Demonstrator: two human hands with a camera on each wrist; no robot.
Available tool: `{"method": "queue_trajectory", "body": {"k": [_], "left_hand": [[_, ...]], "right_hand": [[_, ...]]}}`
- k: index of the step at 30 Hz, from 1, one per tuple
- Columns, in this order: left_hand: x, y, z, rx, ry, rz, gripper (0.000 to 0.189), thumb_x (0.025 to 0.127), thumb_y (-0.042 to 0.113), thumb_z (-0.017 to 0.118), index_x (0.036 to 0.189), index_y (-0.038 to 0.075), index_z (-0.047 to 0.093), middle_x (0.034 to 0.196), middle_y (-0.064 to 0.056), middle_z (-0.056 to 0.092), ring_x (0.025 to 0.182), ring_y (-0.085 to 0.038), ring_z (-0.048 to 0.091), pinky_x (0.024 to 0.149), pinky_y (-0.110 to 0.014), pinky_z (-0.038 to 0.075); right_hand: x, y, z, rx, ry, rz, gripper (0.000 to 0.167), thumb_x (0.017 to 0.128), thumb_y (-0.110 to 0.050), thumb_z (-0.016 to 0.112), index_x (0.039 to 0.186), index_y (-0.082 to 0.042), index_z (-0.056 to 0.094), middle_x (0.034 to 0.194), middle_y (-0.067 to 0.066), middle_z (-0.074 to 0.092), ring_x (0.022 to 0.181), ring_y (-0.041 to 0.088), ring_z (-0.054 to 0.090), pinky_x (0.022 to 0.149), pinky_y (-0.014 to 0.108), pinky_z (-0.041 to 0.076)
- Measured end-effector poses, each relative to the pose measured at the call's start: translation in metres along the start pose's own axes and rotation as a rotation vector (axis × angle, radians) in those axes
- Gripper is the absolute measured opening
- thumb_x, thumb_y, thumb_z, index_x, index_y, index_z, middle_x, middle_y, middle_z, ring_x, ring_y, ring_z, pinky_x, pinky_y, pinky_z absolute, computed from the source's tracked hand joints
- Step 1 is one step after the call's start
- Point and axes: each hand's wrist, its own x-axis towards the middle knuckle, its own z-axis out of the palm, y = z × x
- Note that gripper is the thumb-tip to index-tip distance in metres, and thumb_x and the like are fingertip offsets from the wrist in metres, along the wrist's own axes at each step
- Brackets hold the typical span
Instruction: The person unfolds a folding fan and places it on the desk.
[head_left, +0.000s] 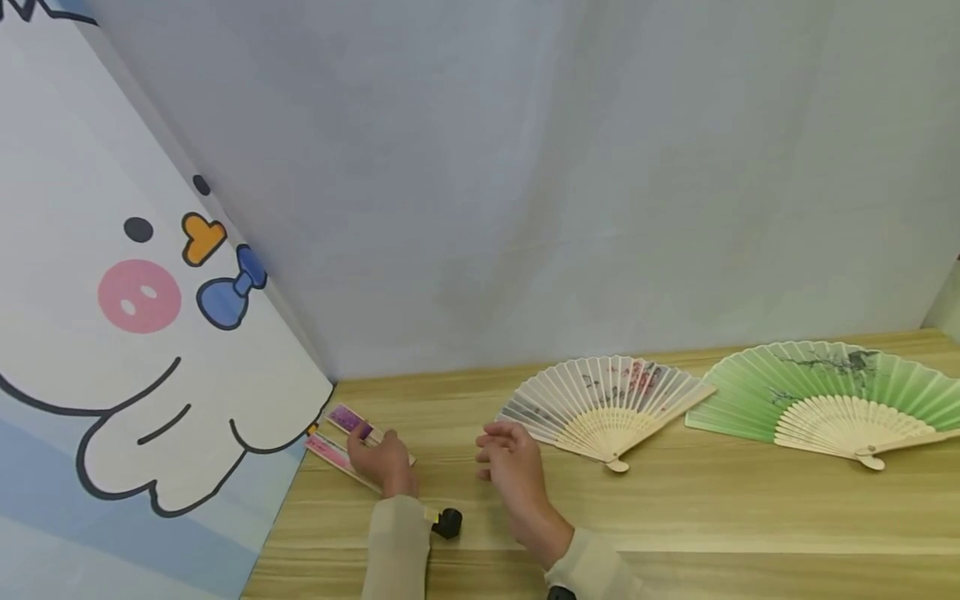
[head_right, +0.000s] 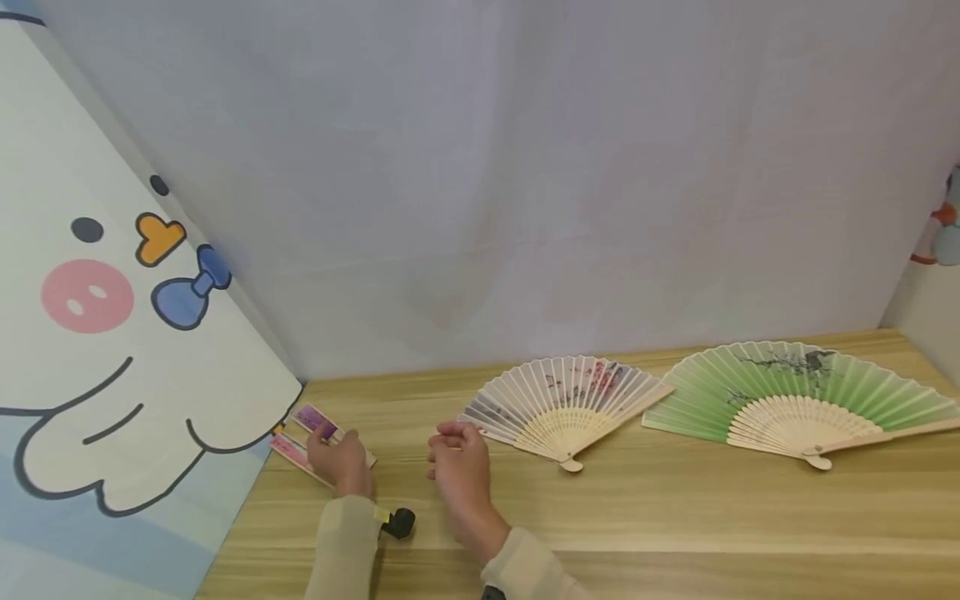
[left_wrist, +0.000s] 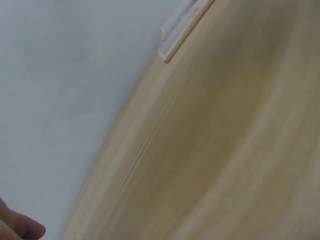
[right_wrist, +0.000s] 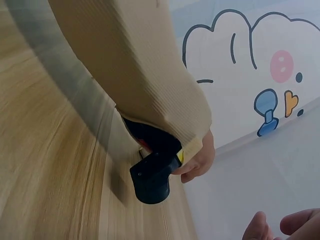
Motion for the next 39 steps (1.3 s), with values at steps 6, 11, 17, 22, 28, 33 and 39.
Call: {"method": "queue_trajectory", "body": {"k": [6,11,17,22,28,33,39], "left_hand": [[0.005,-0.004,0.001,0.170,0.004,0.126,0.048,0.085,-0.025,0.051,0.131,-0.015,0.057,0.156,-0.034,0.041,0.152,-0.047,0.031,0.126,-0.055,0.030],[0.007,-0.007,0.001,0.346,-0.019,0.227,0.048,0.074,-0.024,0.045,0.119,-0.018,0.063,0.157,-0.043,0.032,0.153,-0.054,0.024,0.131,-0.053,0.019],[0.004,-0.004,0.002,0.470,-0.057,0.252,0.051,0.073,-0.024,0.049,0.120,-0.016,0.067,0.151,-0.045,0.036,0.146,-0.058,0.030,0.129,-0.055,0.023],[-0.003,-0.001,0.002,0.479,-0.071,0.235,0.050,0.075,-0.024,0.051,0.121,-0.015,0.067,0.150,-0.042,0.035,0.143,-0.057,0.029,0.127,-0.057,0.024],[-0.007,-0.001,0.001,0.559,-0.073,0.306,0.039,0.076,-0.020,0.055,0.111,-0.014,0.072,0.118,-0.038,0.061,0.123,-0.055,0.049,0.115,-0.059,0.034],[-0.007,0.000,-0.002,0.610,-0.129,0.309,0.043,0.074,-0.019,0.051,0.111,-0.014,0.072,0.109,-0.035,0.069,0.110,-0.054,0.061,0.103,-0.061,0.047],[-0.007,0.002,-0.003,0.524,-0.169,0.238,0.047,0.077,-0.020,0.047,0.118,-0.016,0.070,0.124,-0.039,0.065,0.122,-0.054,0.059,0.110,-0.062,0.046]], "right_hand": [[-0.001,0.000,0.004,0.003,-0.025,0.005,0.031,0.093,0.008,0.053,0.123,0.007,0.059,0.110,0.018,0.067,0.085,0.015,0.061,0.067,0.024,0.058],[-0.003,0.000,0.005,0.004,-0.030,0.000,0.029,0.094,0.007,0.053,0.123,0.007,0.058,0.109,0.017,0.067,0.086,0.016,0.062,0.067,0.024,0.058],[-0.004,0.001,0.004,0.006,-0.028,0.014,0.029,0.094,0.007,0.053,0.123,0.007,0.059,0.110,0.019,0.067,0.086,0.017,0.062,0.067,0.024,0.058],[-0.005,0.001,0.003,0.002,-0.032,0.021,0.030,0.094,0.007,0.053,0.123,0.006,0.058,0.114,0.022,0.066,0.088,0.018,0.062,0.068,0.025,0.059],[-0.007,0.001,0.001,0.000,-0.043,0.030,0.033,0.092,0.008,0.053,0.124,0.008,0.057,0.114,0.021,0.067,0.089,0.019,0.063,0.070,0.025,0.059],[-0.005,0.003,-0.001,0.001,-0.043,0.032,0.032,0.091,0.007,0.054,0.124,0.008,0.058,0.111,0.018,0.068,0.087,0.016,0.062,0.070,0.025,0.060],[-0.004,0.005,-0.005,0.003,-0.047,0.034,0.034,0.090,0.008,0.055,0.124,0.008,0.059,0.111,0.018,0.068,0.085,0.015,0.062,0.069,0.025,0.060]]}}
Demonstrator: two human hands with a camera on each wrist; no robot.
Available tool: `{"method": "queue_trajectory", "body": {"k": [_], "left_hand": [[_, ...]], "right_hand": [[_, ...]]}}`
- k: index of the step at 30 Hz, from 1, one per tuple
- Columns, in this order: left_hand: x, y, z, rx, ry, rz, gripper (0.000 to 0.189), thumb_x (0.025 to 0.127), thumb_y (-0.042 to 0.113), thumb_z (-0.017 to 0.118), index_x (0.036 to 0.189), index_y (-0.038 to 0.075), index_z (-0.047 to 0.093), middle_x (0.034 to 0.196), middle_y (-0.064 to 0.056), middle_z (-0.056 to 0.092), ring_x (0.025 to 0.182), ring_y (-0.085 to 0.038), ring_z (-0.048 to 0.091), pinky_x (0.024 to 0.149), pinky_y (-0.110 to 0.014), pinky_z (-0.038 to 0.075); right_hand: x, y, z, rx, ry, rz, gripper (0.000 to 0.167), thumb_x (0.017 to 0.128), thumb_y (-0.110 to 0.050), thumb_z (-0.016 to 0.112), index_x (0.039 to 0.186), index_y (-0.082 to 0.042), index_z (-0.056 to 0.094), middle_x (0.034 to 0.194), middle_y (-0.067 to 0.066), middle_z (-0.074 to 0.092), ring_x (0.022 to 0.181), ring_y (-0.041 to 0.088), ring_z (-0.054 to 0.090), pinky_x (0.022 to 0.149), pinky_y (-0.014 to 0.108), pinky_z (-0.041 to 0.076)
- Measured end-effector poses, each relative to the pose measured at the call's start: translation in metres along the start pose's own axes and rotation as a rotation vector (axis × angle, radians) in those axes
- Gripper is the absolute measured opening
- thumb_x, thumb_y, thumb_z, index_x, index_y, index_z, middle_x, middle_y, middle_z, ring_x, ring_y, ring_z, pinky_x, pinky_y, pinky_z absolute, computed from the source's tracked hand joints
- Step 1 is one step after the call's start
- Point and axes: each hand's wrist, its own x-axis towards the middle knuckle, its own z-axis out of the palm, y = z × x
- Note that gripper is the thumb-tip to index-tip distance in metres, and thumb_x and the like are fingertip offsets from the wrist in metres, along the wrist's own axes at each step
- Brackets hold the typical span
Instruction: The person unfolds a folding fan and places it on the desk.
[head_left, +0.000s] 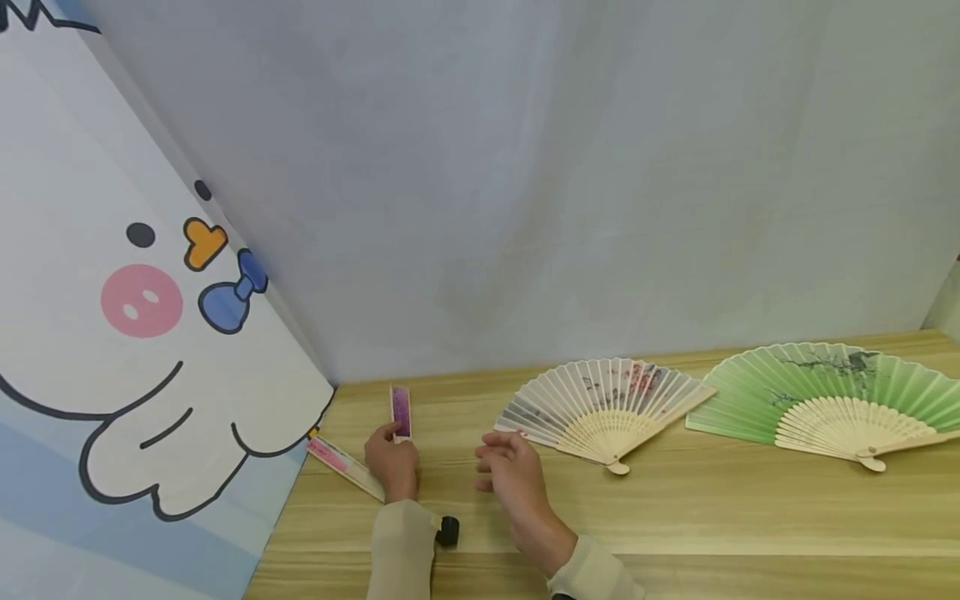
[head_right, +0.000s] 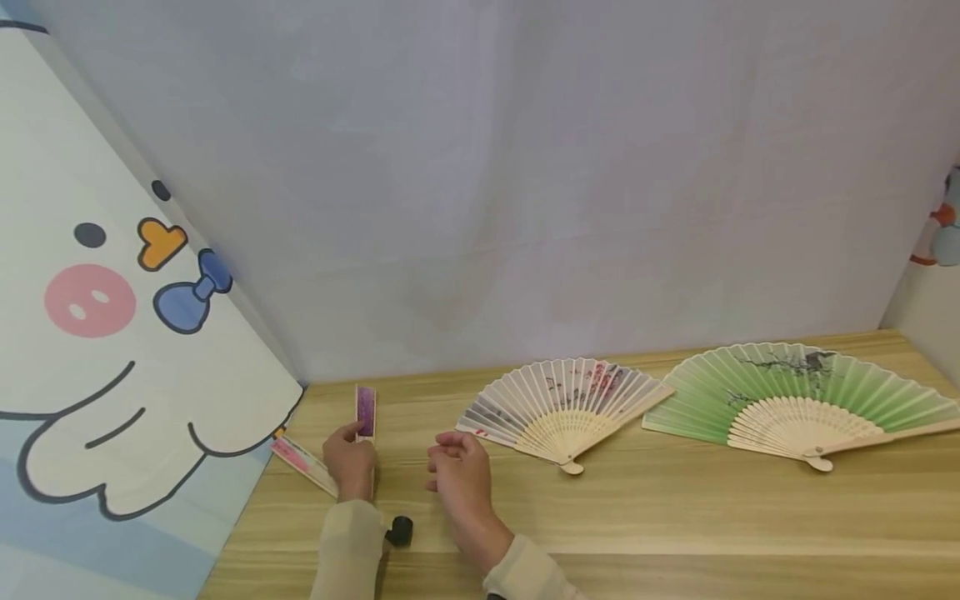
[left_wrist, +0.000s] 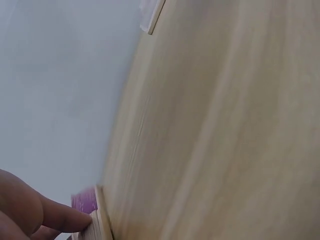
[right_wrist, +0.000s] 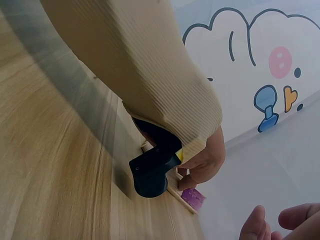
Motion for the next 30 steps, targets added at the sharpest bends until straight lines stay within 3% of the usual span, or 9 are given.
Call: {"method": "queue_trajectory", "body": {"k": [6,13,22,25,30], "left_hand": [[-0.002,0.002,0.000,-0.071,-0.002,-0.065,0.045,0.077,-0.019,0.049,0.117,-0.014,0.070,0.119,-0.036,0.067,0.113,-0.050,0.061,0.102,-0.060,0.049],[-0.005,0.008,0.000,-0.186,-0.039,-0.148,0.033,0.084,-0.018,0.062,0.115,-0.011,0.071,0.124,-0.034,0.065,0.115,-0.043,0.062,0.084,-0.034,0.057],[-0.010,0.016,0.000,-0.323,-0.078,-0.197,0.030,0.084,-0.020,0.068,0.112,-0.012,0.069,0.124,-0.035,0.064,0.112,-0.037,0.061,0.076,-0.022,0.057],[-0.013,0.018,0.000,-0.361,-0.102,-0.214,0.028,0.086,-0.020,0.066,0.112,-0.012,0.068,0.128,-0.034,0.062,0.117,-0.037,0.058,0.077,-0.021,0.055],[-0.019,0.025,-0.002,-0.377,-0.138,-0.238,0.025,0.088,-0.018,0.064,0.111,-0.010,0.069,0.133,-0.035,0.060,0.122,-0.038,0.057,0.090,-0.031,0.056]], "right_hand": [[-0.001,0.001,-0.001,-0.005,-0.007,0.018,0.033,0.091,0.008,0.055,0.124,0.008,0.059,0.112,0.018,0.068,0.088,0.017,0.062,0.071,0.025,0.060],[0.000,0.001,-0.003,-0.004,0.000,0.021,0.030,0.093,0.007,0.055,0.123,0.008,0.059,0.111,0.018,0.067,0.088,0.017,0.062,0.070,0.025,0.060],[0.004,0.003,-0.005,-0.009,0.014,0.017,0.029,0.096,0.005,0.055,0.124,0.008,0.059,0.111,0.018,0.068,0.087,0.016,0.063,0.070,0.026,0.061],[0.004,0.003,-0.008,-0.016,0.002,0.013,0.029,0.096,0.005,0.054,0.125,0.007,0.059,0.112,0.019,0.068,0.087,0.016,0.063,0.072,0.027,0.061],[0.004,0.004,-0.011,-0.030,-0.007,0.004,0.028,0.097,0.003,0.055,0.125,0.008,0.058,0.114,0.020,0.069,0.087,0.016,0.066,0.080,0.035,0.064]]}}
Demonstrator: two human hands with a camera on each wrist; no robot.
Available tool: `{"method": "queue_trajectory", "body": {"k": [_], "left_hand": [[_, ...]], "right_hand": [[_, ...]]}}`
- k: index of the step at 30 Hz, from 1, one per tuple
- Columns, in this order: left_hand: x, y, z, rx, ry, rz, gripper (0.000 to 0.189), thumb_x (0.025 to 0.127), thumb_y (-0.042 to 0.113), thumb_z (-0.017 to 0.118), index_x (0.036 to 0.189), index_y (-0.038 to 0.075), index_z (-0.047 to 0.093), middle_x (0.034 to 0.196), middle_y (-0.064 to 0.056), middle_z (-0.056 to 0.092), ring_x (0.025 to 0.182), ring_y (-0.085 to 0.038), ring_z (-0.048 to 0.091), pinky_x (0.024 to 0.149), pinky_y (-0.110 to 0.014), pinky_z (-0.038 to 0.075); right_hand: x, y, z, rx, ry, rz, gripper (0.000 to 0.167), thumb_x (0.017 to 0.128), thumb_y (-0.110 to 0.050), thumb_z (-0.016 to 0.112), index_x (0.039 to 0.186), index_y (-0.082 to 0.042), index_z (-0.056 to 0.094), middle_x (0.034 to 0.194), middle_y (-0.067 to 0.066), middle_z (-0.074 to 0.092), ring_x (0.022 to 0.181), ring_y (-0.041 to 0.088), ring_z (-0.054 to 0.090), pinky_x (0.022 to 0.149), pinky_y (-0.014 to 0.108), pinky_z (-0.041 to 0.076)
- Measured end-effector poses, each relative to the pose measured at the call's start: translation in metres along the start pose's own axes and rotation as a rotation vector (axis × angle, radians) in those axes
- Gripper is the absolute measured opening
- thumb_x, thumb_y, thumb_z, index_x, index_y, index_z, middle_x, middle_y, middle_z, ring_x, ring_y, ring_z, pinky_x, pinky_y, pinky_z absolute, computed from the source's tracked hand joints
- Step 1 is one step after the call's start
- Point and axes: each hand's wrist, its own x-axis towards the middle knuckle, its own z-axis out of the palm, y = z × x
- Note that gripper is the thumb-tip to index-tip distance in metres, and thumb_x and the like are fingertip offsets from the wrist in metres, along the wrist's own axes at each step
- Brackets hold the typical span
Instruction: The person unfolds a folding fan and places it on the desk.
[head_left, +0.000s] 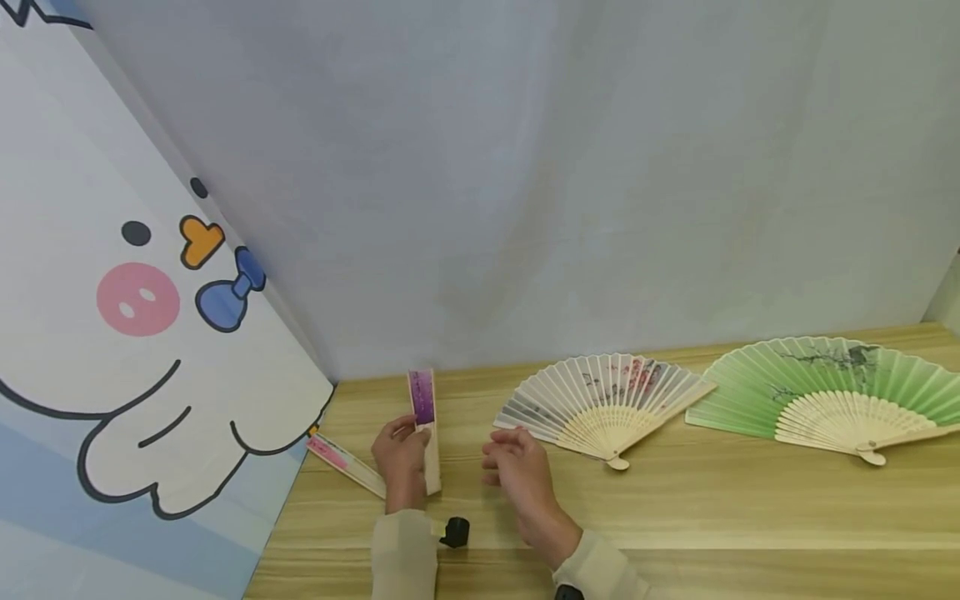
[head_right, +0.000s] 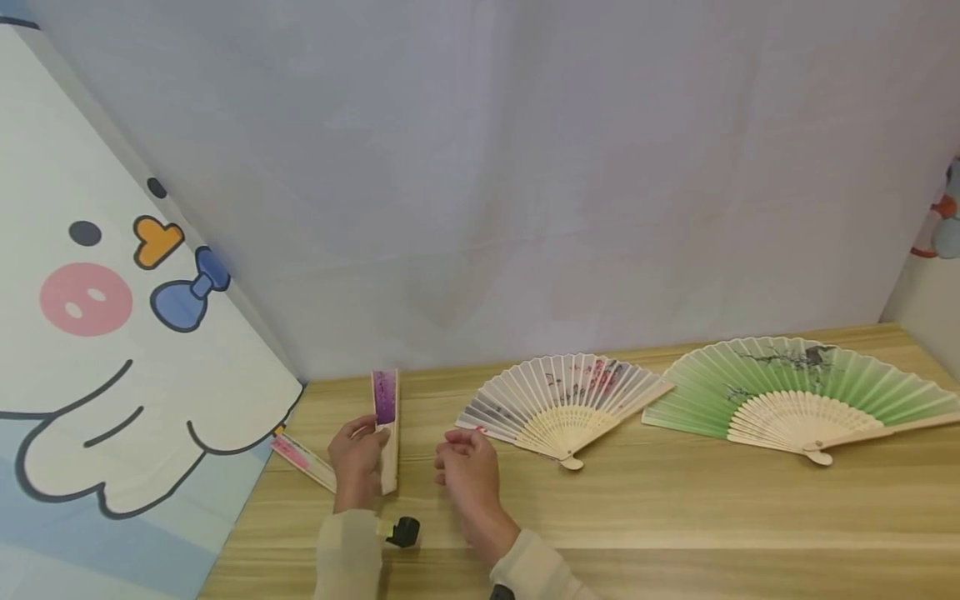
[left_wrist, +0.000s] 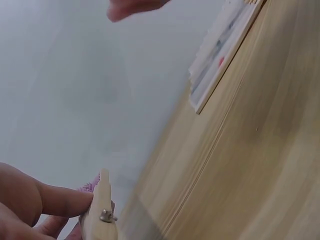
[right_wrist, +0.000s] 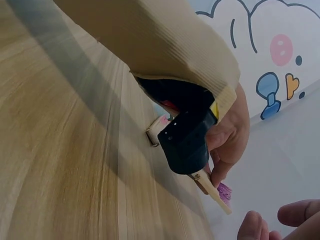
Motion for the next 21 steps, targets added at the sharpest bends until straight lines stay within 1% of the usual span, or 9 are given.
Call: {"method": "queue_trajectory", "body": {"k": [2,4,5,9,11,14,21], "left_hand": [[-0.003,0.001,0.001,-0.003,-0.017,-0.005,0.024,0.089,-0.018,0.063,0.112,-0.010,0.068,0.135,-0.036,0.059,0.124,-0.039,0.056,0.095,-0.035,0.056],[-0.006,0.002,0.001,0.009,-0.025,-0.009,0.025,0.090,-0.017,0.064,0.113,-0.010,0.068,0.136,-0.036,0.059,0.125,-0.040,0.057,0.094,-0.034,0.057],[-0.008,0.003,0.002,0.006,-0.041,-0.008,0.026,0.091,-0.017,0.063,0.116,-0.011,0.066,0.138,-0.037,0.057,0.128,-0.042,0.055,0.094,-0.034,0.056],[-0.014,0.004,0.003,0.020,-0.056,-0.012,0.027,0.091,-0.016,0.065,0.118,-0.011,0.065,0.140,-0.038,0.057,0.129,-0.043,0.056,0.087,-0.026,0.055],[-0.016,0.005,0.004,0.019,-0.067,-0.014,0.026,0.092,-0.015,0.065,0.118,-0.011,0.065,0.141,-0.038,0.056,0.129,-0.042,0.056,0.085,-0.026,0.054],[-0.018,0.007,0.005,0.015,-0.067,-0.018,0.025,0.093,-0.014,0.065,0.118,-0.009,0.065,0.140,-0.036,0.058,0.126,-0.040,0.057,0.083,-0.025,0.054],[-0.021,0.009,0.007,-0.030,-0.070,0.014,0.022,0.089,-0.017,0.066,0.110,-0.009,0.066,0.132,-0.036,0.062,0.116,-0.034,0.060,0.079,-0.021,0.054]], "right_hand": [[0.001,0.000,0.000,0.006,-0.002,-0.003,0.027,0.098,0.003,0.056,0.125,0.008,0.058,0.114,0.021,0.069,0.088,0.016,0.067,0.082,0.038,0.064],[0.002,0.000,0.000,0.014,-0.002,-0.001,0.026,0.099,0.002,0.057,0.125,0.008,0.058,0.114,0.021,0.069,0.089,0.016,0.068,0.084,0.039,0.064],[0.002,0.001,0.000,0.018,-0.001,0.001,0.027,0.099,0.001,0.057,0.125,0.008,0.057,0.114,0.022,0.070,0.089,0.016,0.068,0.084,0.039,0.064],[0.005,0.001,0.003,0.013,0.001,0.008,0.028,0.100,-0.002,0.060,0.126,0.008,0.058,0.115,0.022,0.071,0.091,0.016,0.070,0.085,0.038,0.064],[0.007,0.002,0.005,0.000,0.003,0.010,0.030,0.099,-0.003,0.062,0.127,0.007,0.058,0.116,0.022,0.071,0.091,0.017,0.070,0.086,0.039,0.064],[0.009,0.003,0.007,-0.018,0.007,0.013,0.032,0.098,-0.004,0.064,0.127,0.007,0.059,0.117,0.023,0.072,0.092,0.017,0.071,0.087,0.040,0.063],[0.013,0.005,0.011,-0.011,0.013,0.013,0.036,0.096,-0.001,0.066,0.129,0.009,0.058,0.119,0.026,0.071,0.093,0.017,0.070,0.086,0.038,0.063]]}}
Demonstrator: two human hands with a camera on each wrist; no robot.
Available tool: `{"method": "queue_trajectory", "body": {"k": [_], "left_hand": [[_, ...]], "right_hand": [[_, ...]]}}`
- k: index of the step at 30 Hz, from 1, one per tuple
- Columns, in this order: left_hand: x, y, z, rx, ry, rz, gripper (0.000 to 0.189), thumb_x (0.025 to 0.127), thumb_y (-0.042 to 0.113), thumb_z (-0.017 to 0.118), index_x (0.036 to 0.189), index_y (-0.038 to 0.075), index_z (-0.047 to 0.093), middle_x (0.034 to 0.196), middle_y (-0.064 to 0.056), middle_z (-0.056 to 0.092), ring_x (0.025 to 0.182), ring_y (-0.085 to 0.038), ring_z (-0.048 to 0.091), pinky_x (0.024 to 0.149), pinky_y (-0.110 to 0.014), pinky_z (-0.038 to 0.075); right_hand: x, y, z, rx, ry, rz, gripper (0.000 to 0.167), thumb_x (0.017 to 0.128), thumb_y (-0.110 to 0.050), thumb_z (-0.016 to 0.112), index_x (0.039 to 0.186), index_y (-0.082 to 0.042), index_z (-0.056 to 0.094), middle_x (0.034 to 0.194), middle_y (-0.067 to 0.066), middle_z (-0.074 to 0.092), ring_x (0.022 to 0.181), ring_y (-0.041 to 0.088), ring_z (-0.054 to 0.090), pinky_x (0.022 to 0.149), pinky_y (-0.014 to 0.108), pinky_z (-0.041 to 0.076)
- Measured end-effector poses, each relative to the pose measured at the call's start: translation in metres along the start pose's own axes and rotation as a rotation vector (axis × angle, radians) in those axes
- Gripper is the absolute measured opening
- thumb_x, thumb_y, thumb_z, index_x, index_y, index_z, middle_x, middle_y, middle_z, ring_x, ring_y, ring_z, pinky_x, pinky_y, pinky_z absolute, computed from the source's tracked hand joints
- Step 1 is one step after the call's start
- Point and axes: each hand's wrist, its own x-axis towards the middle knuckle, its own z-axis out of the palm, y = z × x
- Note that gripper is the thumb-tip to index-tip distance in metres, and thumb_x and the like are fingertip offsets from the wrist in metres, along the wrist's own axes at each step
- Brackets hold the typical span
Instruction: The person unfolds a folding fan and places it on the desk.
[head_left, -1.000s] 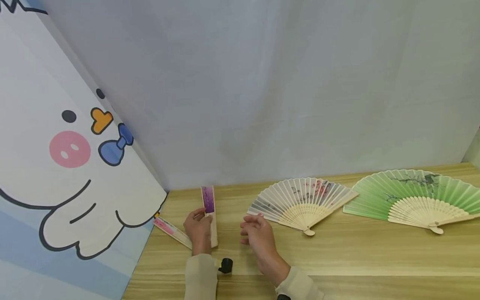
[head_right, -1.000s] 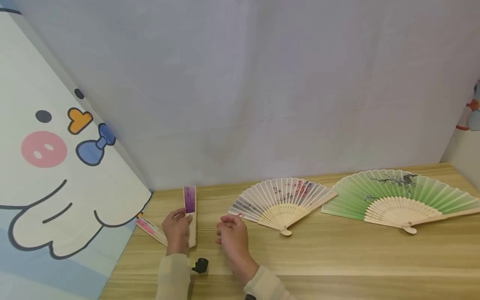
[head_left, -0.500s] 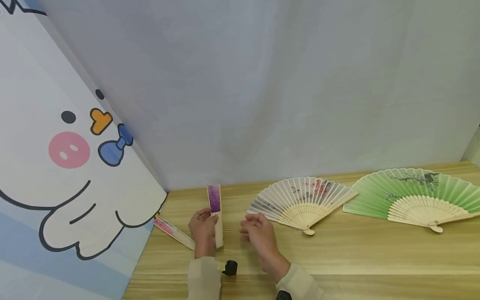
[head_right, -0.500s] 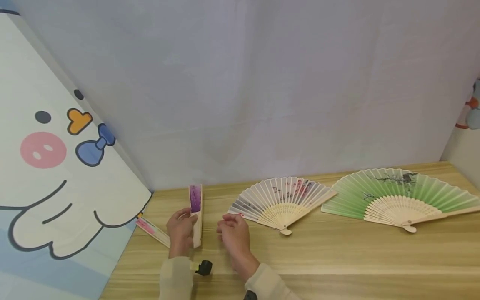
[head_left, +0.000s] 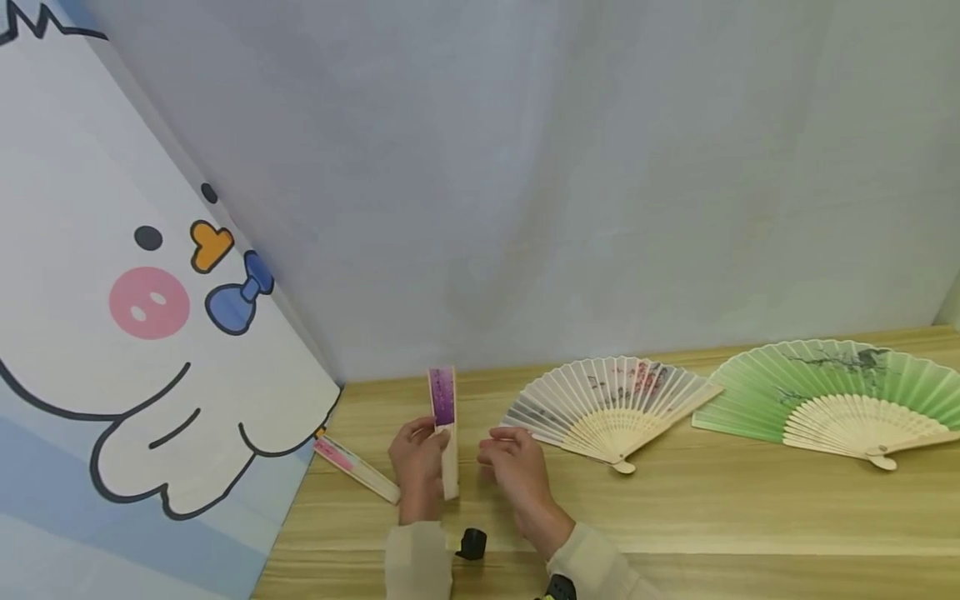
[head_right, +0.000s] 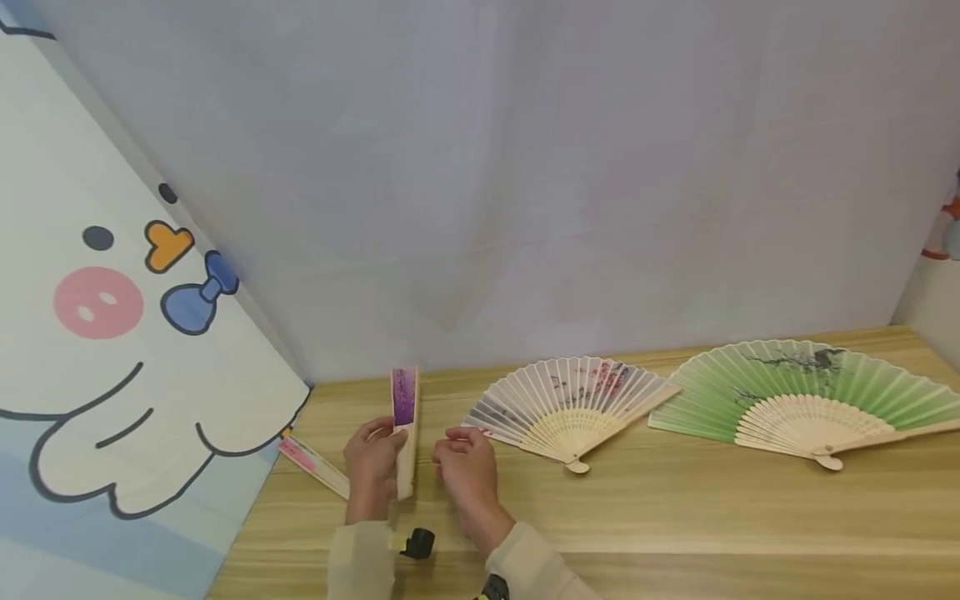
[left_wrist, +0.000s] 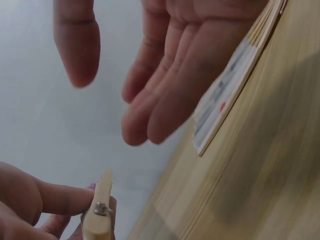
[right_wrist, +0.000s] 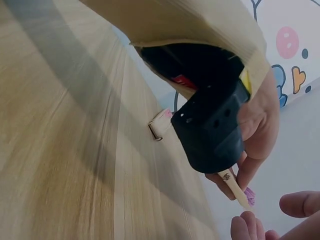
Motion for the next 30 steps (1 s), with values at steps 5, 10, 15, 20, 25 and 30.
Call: {"method": "queue_trajectory", "body": {"k": [5,10,15,20,25,30], "left_hand": [[-0.006,0.003,0.002,-0.010,-0.017,0.012,0.022,0.088,-0.018,0.068,0.108,-0.009,0.067,0.130,-0.037,0.062,0.114,-0.035,0.061,0.080,-0.022,0.054],[-0.010,0.003,0.005,-0.001,-0.047,0.000,0.022,0.090,-0.017,0.067,0.111,-0.009,0.066,0.135,-0.038,0.060,0.120,-0.038,0.059,0.086,-0.026,0.055],[-0.017,0.004,0.010,-0.016,-0.085,0.010,0.023,0.089,-0.019,0.067,0.110,-0.011,0.065,0.130,-0.038,0.062,0.109,-0.030,0.062,0.078,-0.022,0.054],[-0.025,0.002,0.018,-0.028,-0.141,0.023,0.024,0.087,-0.021,0.067,0.109,-0.013,0.064,0.124,-0.039,0.064,0.098,-0.024,0.064,0.073,-0.022,0.055],[-0.029,-0.002,0.025,-0.033,-0.180,0.029,0.027,0.084,-0.022,0.067,0.109,-0.014,0.063,0.118,-0.036,0.067,0.090,-0.020,0.064,0.071,-0.021,0.055],[-0.032,-0.008,0.030,-0.023,-0.224,0.026,0.031,0.085,-0.022,0.068,0.113,-0.013,0.061,0.115,-0.032,0.069,0.087,-0.017,0.064,0.070,-0.021,0.055]], "right_hand": [[0.004,0.002,0.002,0.001,0.008,-0.004,0.037,0.094,0.000,0.066,0.129,0.010,0.058,0.121,0.028,0.070,0.096,0.019,0.070,0.087,0.038,0.063],[0.007,0.005,0.004,0.001,0.009,-0.022,0.039,0.095,0.001,0.065,0.130,0.013,0.057,0.121,0.031,0.069,0.102,0.027,0.071,0.090,0.041,0.063],[0.012,0.008,0.004,-0.015,0.011,-0.043,0.042,0.095,0.000,0.066,0.133,0.015,0.056,0.120,0.032,0.070,0.098,0.025,0.072,0.086,0.039,0.063],[0.015,0.008,0.001,-0.025,0.035,-0.045,0.044,0.094,0.001,0.066,0.134,0.017,0.058,0.117,0.031,0.071,0.092,0.018,0.071,0.079,0.033,0.062],[0.017,0.007,-0.004,-0.055,0.071,-0.050,0.042,0.094,0.000,0.070,0.132,0.016,0.063,0.110,0.025,0.073,0.084,0.012,0.066,0.070,0.026,0.059],[0.019,0.006,-0.009,-0.048,0.107,-0.069,0.035,0.095,0.000,0.070,0.126,0.014,0.068,0.100,0.018,0.075,0.079,0.010,0.065,0.063,0.019,0.054]]}}
